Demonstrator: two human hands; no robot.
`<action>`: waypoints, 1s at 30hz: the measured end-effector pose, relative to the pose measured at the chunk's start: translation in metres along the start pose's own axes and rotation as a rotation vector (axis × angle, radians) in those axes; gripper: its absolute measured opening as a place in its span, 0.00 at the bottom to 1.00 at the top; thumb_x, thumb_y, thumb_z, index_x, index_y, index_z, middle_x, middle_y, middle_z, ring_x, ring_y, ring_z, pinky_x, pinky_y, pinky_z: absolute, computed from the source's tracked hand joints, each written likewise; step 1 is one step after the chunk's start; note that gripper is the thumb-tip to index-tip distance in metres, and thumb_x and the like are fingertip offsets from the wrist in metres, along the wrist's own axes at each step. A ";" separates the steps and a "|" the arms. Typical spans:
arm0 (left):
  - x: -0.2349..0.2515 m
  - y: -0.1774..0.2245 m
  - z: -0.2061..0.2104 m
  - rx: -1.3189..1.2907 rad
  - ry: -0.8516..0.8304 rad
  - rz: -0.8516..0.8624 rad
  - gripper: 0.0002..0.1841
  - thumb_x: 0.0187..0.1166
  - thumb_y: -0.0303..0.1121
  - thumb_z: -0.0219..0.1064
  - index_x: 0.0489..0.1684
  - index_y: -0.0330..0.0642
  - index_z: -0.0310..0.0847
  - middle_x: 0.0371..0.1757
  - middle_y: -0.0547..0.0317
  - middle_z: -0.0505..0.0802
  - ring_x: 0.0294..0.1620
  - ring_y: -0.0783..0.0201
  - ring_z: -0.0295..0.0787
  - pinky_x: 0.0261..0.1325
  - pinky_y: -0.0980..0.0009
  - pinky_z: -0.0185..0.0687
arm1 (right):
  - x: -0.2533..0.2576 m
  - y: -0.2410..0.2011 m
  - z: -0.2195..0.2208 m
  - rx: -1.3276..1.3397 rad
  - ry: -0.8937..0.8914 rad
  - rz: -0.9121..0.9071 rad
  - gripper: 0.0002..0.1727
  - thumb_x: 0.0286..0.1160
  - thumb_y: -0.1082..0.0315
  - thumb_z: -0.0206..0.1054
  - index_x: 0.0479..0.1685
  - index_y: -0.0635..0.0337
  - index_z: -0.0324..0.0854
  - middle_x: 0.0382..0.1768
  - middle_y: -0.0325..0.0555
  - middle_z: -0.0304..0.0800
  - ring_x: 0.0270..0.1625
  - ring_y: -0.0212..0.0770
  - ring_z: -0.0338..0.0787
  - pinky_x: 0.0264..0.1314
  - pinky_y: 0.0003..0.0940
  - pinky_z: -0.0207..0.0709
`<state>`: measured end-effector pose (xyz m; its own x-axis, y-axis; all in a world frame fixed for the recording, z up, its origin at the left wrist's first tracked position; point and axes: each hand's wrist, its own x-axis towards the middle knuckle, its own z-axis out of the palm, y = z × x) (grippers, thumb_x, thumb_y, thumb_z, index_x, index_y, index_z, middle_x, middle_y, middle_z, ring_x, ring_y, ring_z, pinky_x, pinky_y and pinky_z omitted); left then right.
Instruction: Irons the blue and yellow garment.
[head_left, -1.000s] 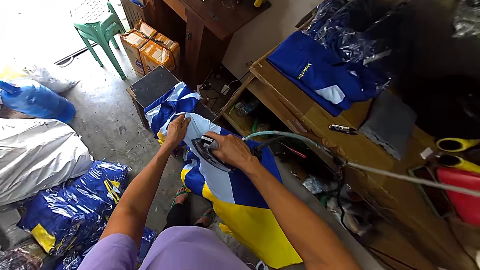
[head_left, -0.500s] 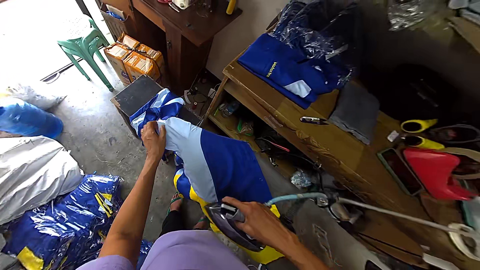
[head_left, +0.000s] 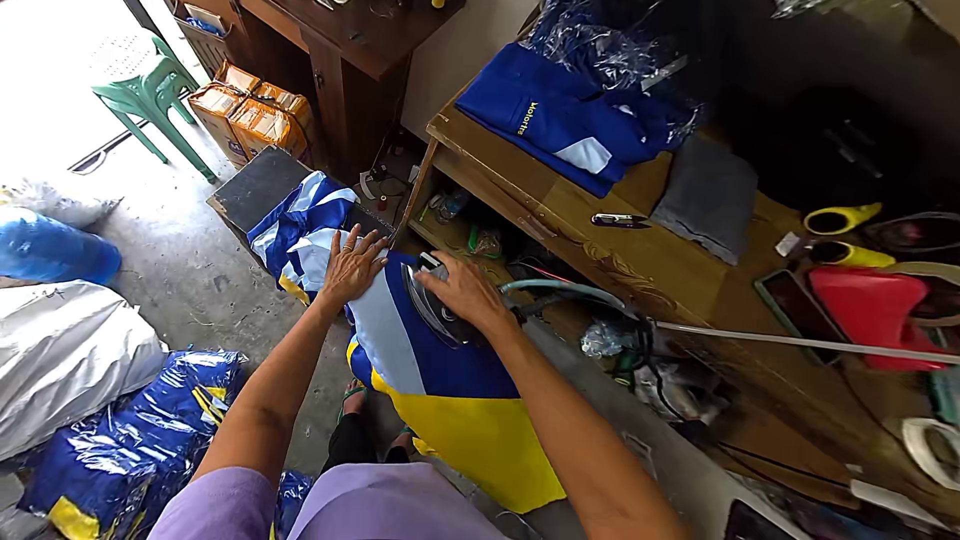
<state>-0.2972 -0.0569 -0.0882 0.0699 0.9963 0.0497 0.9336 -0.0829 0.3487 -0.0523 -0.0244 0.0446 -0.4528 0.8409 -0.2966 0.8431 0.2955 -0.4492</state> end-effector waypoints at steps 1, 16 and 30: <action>0.000 0.000 0.001 0.002 0.007 -0.003 0.30 0.92 0.58 0.36 0.89 0.65 0.68 0.91 0.64 0.70 0.96 0.44 0.48 0.89 0.27 0.28 | 0.005 -0.002 0.001 -0.003 0.010 -0.018 0.35 0.80 0.34 0.61 0.77 0.46 0.78 0.47 0.57 0.94 0.50 0.60 0.93 0.51 0.65 0.82; 0.002 -0.003 -0.001 -0.042 -0.004 -0.002 0.30 0.93 0.58 0.34 0.88 0.67 0.69 0.90 0.66 0.72 0.96 0.48 0.50 0.89 0.28 0.26 | -0.042 -0.008 -0.001 -0.172 -0.154 -0.073 0.26 0.77 0.58 0.66 0.77 0.40 0.78 0.43 0.59 0.93 0.47 0.65 0.93 0.47 0.66 0.80; 0.004 0.000 -0.001 -0.010 -0.038 -0.028 0.31 0.91 0.61 0.36 0.87 0.66 0.70 0.89 0.65 0.73 0.95 0.47 0.50 0.89 0.28 0.26 | -0.151 0.020 0.018 -0.155 -0.364 -0.053 0.32 0.74 0.57 0.69 0.82 0.35 0.73 0.42 0.58 0.93 0.44 0.64 0.93 0.45 0.64 0.81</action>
<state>-0.2977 -0.0530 -0.0869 0.0573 0.9983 0.0044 0.9319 -0.0551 0.3586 0.0279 -0.1534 0.0653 -0.5462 0.6156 -0.5681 0.8373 0.4222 -0.3475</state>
